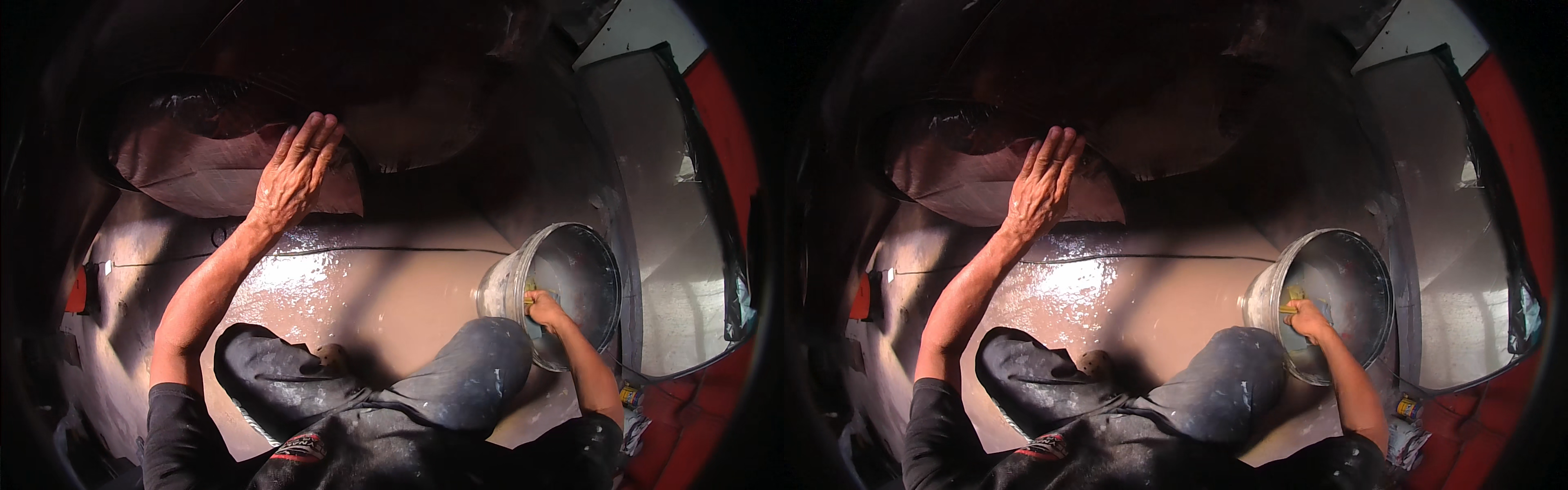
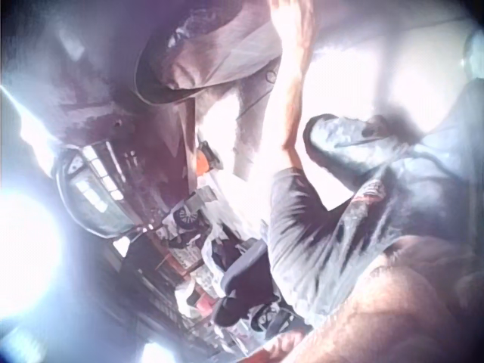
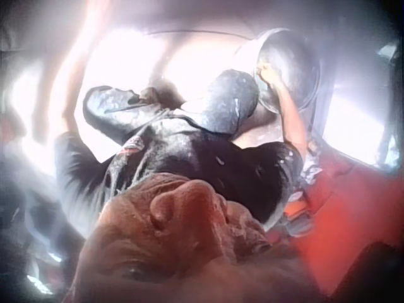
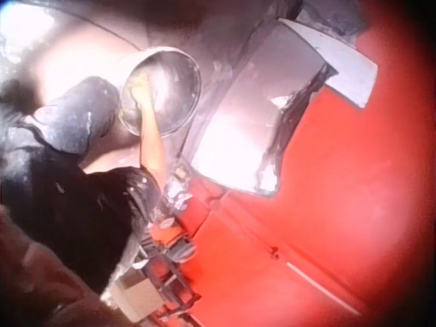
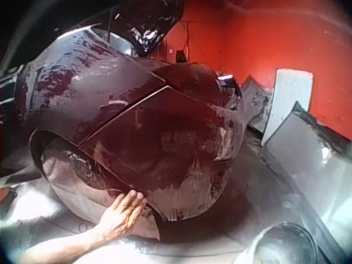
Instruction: The person sands the front fender of a maroon car using a sanding block and water from a bucket, then wipes the surface with a cloth. The person repeatedly dips the sanding block into the bucket and continues sanding different areas of the fender.
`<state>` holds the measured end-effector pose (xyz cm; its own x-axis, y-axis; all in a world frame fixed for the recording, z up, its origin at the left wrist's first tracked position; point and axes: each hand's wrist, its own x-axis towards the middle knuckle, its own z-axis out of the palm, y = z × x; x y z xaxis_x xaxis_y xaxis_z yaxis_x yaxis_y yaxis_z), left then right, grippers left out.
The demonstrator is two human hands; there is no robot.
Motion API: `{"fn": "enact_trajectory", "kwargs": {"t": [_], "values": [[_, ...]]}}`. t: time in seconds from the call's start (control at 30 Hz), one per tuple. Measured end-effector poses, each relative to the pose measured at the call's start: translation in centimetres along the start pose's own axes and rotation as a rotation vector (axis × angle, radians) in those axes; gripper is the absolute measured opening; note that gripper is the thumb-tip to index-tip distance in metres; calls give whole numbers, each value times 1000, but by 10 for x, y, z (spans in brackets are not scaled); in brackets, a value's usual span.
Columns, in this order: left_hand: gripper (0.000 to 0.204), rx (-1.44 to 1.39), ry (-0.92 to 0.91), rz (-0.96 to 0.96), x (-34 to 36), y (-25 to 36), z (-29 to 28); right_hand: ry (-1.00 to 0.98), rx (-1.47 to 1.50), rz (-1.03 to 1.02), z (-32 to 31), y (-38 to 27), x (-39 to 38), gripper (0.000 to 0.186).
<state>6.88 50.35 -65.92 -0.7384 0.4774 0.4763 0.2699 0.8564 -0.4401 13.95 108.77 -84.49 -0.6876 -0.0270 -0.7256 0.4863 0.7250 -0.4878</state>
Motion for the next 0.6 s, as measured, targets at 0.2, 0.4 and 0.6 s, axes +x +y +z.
{"fn": "enact_trajectory", "kwargs": {"t": [0.2, 0.4, 0.6], "values": [[61, 1, -56, -28, 0, 6, -6, -66, -424, -51, 2, -19, 42, 34], [59, 15, -29, -24, -8, -3, -6, -116, -564, -73, 9, -21, 100, 31], [58, -168, 137, -47, 23, 44, 23, -142, -945, -335, -17, 135, 134, 38]]}}
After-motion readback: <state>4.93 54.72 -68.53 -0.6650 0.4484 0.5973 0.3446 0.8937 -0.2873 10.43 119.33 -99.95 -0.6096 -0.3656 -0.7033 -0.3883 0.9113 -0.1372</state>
